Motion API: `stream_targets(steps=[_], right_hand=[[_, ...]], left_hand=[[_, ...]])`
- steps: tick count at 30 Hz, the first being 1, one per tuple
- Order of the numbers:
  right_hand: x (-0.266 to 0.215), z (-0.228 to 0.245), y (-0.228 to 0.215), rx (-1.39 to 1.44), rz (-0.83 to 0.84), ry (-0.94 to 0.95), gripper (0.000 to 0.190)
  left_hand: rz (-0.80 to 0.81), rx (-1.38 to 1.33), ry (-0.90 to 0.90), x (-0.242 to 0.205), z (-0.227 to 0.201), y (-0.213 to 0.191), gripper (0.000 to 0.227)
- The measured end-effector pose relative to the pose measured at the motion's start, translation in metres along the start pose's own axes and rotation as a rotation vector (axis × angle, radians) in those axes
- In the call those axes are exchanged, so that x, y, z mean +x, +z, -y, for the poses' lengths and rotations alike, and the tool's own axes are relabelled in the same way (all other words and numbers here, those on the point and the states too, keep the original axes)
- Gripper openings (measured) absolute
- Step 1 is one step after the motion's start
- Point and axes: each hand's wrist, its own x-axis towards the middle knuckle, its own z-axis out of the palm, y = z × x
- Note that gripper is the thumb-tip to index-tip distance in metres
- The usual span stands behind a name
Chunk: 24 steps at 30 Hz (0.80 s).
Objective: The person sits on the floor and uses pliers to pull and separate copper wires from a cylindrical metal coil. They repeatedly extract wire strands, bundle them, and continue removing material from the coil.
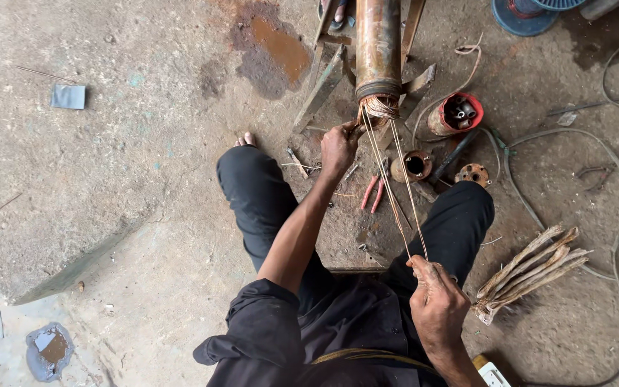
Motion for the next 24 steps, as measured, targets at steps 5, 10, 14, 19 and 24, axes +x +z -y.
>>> stream_targets(steps=[5,10,14,19,24], right_hand=[[-0.028,0.013,-0.014,0.047,0.055,0.020,0.025],[-0.047,0.000,-0.042,0.059,0.063,0.021,0.028],[-0.056,-0.003,-0.067,0.027,0.070,0.089,0.030],[-0.060,0.001,-0.098,-0.077,0.096,0.102,0.025],[-0.021,0.004,-0.112,0.027,0.249,-0.025,0.025]], left_hand=[[0.000,-0.008,0.075,0.011,0.013,0.005,0.028],[-0.014,-0.053,0.075,0.005,0.016,0.002,0.030],[0.039,-0.002,0.057,0.000,0.015,-0.010,0.029],[0.087,-0.029,-0.063,-0.015,0.030,-0.034,0.029],[-0.083,0.107,0.126,-0.031,0.012,-0.089,0.036]])
